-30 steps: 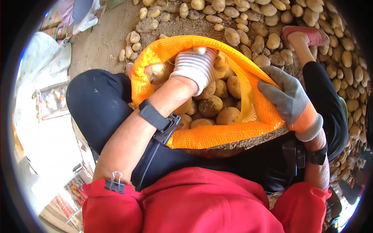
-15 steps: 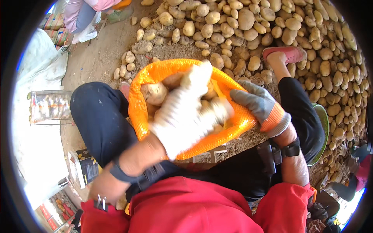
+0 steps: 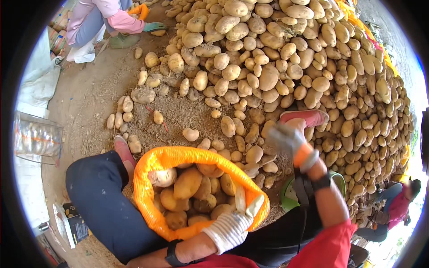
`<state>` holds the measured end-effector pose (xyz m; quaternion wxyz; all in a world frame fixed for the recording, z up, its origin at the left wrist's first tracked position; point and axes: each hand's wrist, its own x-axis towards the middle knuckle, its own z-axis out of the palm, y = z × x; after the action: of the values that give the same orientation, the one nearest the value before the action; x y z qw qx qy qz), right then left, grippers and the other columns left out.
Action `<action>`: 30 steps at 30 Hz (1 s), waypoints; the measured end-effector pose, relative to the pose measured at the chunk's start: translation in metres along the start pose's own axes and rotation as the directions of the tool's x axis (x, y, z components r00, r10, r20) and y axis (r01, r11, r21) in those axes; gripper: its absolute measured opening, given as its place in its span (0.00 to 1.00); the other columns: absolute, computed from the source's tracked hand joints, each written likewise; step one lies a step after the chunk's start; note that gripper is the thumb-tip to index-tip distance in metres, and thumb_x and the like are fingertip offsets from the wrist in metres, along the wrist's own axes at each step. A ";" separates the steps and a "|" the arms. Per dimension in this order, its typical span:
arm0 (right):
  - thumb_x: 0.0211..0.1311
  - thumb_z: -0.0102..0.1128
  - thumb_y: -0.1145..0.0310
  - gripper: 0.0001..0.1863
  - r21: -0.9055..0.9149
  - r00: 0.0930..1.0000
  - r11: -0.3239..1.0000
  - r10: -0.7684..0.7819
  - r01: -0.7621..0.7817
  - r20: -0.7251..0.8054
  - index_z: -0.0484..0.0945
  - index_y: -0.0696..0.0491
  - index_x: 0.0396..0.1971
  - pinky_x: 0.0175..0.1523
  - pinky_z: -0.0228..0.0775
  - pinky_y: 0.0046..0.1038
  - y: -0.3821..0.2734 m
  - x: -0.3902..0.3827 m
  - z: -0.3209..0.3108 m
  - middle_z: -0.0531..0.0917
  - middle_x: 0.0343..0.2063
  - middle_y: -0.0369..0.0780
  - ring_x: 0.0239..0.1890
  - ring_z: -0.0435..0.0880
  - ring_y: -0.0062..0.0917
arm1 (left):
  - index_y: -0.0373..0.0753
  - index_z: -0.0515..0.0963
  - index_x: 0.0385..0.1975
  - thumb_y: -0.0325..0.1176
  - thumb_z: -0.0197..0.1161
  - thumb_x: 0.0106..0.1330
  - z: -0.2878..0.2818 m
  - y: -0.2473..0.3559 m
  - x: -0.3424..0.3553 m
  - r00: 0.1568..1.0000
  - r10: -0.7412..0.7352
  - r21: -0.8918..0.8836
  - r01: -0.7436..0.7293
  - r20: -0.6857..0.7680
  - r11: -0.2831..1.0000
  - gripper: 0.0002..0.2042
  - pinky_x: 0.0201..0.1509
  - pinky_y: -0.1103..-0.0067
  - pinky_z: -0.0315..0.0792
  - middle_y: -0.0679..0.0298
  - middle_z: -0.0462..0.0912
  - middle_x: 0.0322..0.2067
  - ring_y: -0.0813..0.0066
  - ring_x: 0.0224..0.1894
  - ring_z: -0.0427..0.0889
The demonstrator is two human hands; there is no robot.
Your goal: The person sits on the ground next to a large pile of potatoes and repeatedly picks them up by hand to place them into an orange mesh bag. The person continues this process, filling the bag with potatoes from the surrounding pile.
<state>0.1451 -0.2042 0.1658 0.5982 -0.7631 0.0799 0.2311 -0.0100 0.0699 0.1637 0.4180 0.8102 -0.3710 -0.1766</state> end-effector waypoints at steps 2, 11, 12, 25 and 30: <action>0.67 0.59 0.55 0.24 0.166 0.938 0.980 0.158 -0.111 -0.310 0.76 0.62 0.49 0.44 0.76 0.29 0.022 0.079 -0.034 0.85 0.41 0.46 0.41 0.84 0.25 | 0.29 0.56 0.65 0.28 0.59 0.55 -0.009 0.000 0.008 0.997 -0.019 -0.088 0.026 0.079 0.996 0.35 0.44 0.56 0.73 0.37 0.79 0.36 0.39 0.34 0.80; 0.42 0.76 0.41 0.49 -0.317 0.499 0.838 -0.063 -0.445 -0.864 0.71 0.67 0.54 0.56 0.72 0.39 0.051 0.248 -0.053 0.80 0.48 0.59 0.55 0.80 0.47 | 0.30 0.61 0.56 0.28 0.58 0.55 -0.027 -0.018 0.028 0.984 -0.007 -0.215 0.046 0.179 0.976 0.27 0.41 0.56 0.73 0.40 0.79 0.32 0.41 0.32 0.80; 0.42 0.76 0.41 0.49 -0.315 0.491 0.844 -0.071 -0.435 -0.868 0.71 0.67 0.54 0.57 0.72 0.39 0.053 0.248 -0.050 0.80 0.49 0.59 0.55 0.79 0.47 | 0.31 0.62 0.55 0.28 0.58 0.55 -0.028 -0.019 0.029 0.985 -0.004 -0.214 0.042 0.174 0.976 0.26 0.40 0.56 0.74 0.41 0.79 0.32 0.41 0.31 0.80; 0.35 0.82 0.49 0.57 -0.294 0.534 0.872 -0.045 -0.391 -0.844 0.57 0.59 0.62 0.62 0.70 0.37 0.060 0.262 -0.005 0.72 0.57 0.56 0.58 0.74 0.48 | 0.32 0.69 0.43 0.28 0.58 0.55 -0.015 -0.016 0.031 0.981 0.037 -0.284 0.018 0.189 0.959 0.16 0.35 0.57 0.74 0.45 0.80 0.27 0.45 0.28 0.81; 0.45 0.80 0.59 0.49 0.217 0.874 0.971 0.014 0.105 -0.486 0.61 0.56 0.66 0.57 0.75 0.34 0.053 0.214 -0.013 0.79 0.53 0.44 0.53 0.80 0.34 | 0.33 0.72 0.38 0.28 0.58 0.55 -0.023 -0.010 0.024 0.985 0.019 -0.256 0.025 0.170 0.966 0.12 0.33 0.58 0.75 0.47 0.80 0.25 0.46 0.26 0.81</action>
<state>0.3158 -0.1979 0.0256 0.6509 -0.7216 0.2357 0.0073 0.0246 0.0682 0.1700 0.4860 0.7315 -0.3782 -0.2927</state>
